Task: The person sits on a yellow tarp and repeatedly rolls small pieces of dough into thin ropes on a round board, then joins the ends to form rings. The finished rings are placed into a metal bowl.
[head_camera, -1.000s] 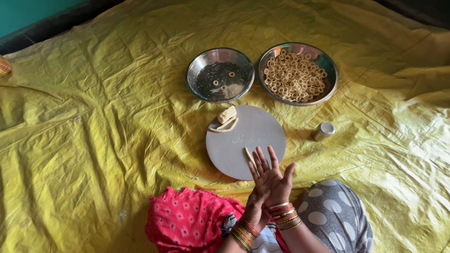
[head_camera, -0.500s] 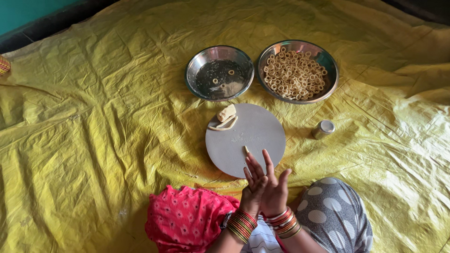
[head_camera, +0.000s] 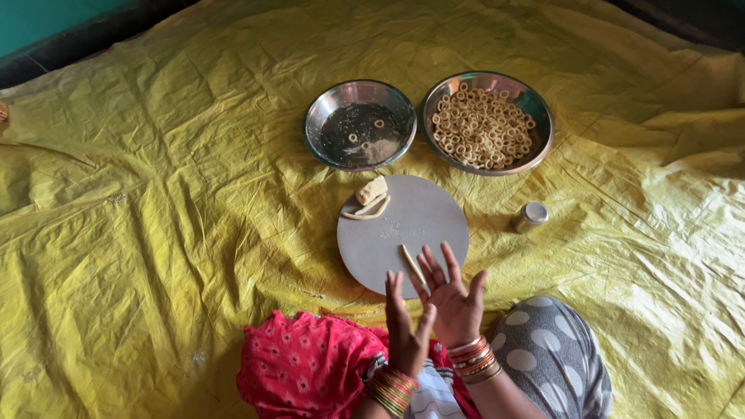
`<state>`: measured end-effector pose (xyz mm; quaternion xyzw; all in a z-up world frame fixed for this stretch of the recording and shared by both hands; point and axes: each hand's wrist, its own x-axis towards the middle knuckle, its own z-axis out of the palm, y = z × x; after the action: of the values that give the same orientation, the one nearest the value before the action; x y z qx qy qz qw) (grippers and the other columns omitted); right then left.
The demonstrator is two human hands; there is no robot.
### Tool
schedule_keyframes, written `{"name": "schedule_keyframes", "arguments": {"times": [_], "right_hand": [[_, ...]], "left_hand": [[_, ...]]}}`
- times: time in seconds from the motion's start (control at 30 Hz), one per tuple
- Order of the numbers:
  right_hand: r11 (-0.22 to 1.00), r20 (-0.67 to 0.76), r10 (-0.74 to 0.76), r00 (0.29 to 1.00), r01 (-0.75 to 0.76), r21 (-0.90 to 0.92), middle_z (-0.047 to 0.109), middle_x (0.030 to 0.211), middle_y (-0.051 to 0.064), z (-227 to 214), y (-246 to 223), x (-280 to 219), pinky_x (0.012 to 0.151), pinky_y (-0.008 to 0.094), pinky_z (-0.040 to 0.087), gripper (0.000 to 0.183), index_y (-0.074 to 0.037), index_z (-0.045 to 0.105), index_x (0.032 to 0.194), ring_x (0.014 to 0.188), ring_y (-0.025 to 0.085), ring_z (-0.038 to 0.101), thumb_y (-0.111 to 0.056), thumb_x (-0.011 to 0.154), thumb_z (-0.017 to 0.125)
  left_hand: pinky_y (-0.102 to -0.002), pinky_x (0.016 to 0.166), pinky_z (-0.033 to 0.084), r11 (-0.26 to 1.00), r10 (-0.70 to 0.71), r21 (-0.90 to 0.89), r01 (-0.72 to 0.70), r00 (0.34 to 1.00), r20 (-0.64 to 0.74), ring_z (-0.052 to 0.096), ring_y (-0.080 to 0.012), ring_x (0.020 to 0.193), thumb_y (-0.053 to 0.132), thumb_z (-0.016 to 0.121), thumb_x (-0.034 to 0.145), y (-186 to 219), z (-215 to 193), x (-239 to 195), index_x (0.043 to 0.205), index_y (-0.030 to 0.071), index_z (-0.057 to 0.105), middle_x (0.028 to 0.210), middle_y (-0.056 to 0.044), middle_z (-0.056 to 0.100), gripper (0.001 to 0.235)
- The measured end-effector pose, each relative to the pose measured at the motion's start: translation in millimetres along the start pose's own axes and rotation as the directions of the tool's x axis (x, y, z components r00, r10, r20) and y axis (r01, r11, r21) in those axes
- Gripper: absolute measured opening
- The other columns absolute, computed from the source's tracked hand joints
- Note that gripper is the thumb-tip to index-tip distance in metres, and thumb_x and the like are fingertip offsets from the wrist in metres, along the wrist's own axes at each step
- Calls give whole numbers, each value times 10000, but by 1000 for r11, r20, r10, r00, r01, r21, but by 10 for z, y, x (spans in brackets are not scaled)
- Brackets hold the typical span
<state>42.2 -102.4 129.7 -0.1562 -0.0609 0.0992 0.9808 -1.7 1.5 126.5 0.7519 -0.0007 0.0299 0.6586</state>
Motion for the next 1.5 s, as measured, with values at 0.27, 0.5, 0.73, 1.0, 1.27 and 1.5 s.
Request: {"name": "schedule_keyframes", "arguments": {"times": [0.27, 0.5, 0.73, 1.0, 1.27, 1.5], "right_hand": [[857, -217, 170, 961, -253, -448, 229, 1717, 39, -426, 404, -153, 1236, 519, 231, 861, -209, 202, 1634, 1551, 229, 283, -710, 941, 301], [940, -455, 297, 840, -340, -13, 400, 1609, 59, -577, 449, -243, 1129, 524, 345, 770, -256, 316, 1569, 1443, 285, 399, -692, 940, 238], [902, 164, 362, 918, -389, 185, 635, 1340, 105, -557, 246, -218, 1021, 331, 462, 1019, 17, 562, 1373, 1115, 214, 588, -878, 951, 316], [880, -135, 462, 877, -472, -54, 581, 1433, 140, -189, 395, -241, 1163, 361, 359, 1127, 30, 466, 1466, 1309, 237, 542, -889, 834, 306], [747, -32, 376, 926, -323, -581, 340, 1652, 123, -222, 543, -209, 1243, 421, 237, 843, -109, 269, 1604, 1528, 250, 312, -606, 957, 483], [411, -145, 327, 934, -279, -868, 128, 1727, 92, -691, 854, -383, 1289, 426, 94, 685, -85, 290, 1637, 1598, 234, 42, -506, 1097, 279]], "left_hand": [[-602, 1265, -13, 830, 94, 523, -193, 973, 210, 41, -443, 1617, 886, 134, 892, 171, 428, 98, 1658, 33, 57, 1728, -290, 35, 1148], [-642, 1158, 12, 244, 358, 940, -239, 923, 142, 116, -448, 1489, 881, 163, 872, -231, 412, 493, 1672, 143, 91, 1709, -183, 78, 1090], [-559, 1089, 446, 545, 500, 457, -703, 710, 496, 506, -395, 1338, 538, 359, 1071, -713, -591, 742, 1544, 104, 418, 1542, -204, 442, 645], [-499, 609, 527, 800, 242, 559, -220, 970, 37, 676, -400, 696, 346, 452, 1047, -815, -445, 582, 790, 87, 671, 756, -168, 702, 425], [-464, 554, 517, 885, -458, -132, 446, 783, -420, 609, -332, 500, 556, 465, 1074, -1228, -269, 931, 583, -65, 622, 557, -210, 650, 807], [-360, 940, 429, 489, -657, -745, 454, 753, 27, 548, -215, 1102, 575, 355, 1030, -1375, -297, 575, 1224, 77, 531, 1257, -117, 574, 563]]}}
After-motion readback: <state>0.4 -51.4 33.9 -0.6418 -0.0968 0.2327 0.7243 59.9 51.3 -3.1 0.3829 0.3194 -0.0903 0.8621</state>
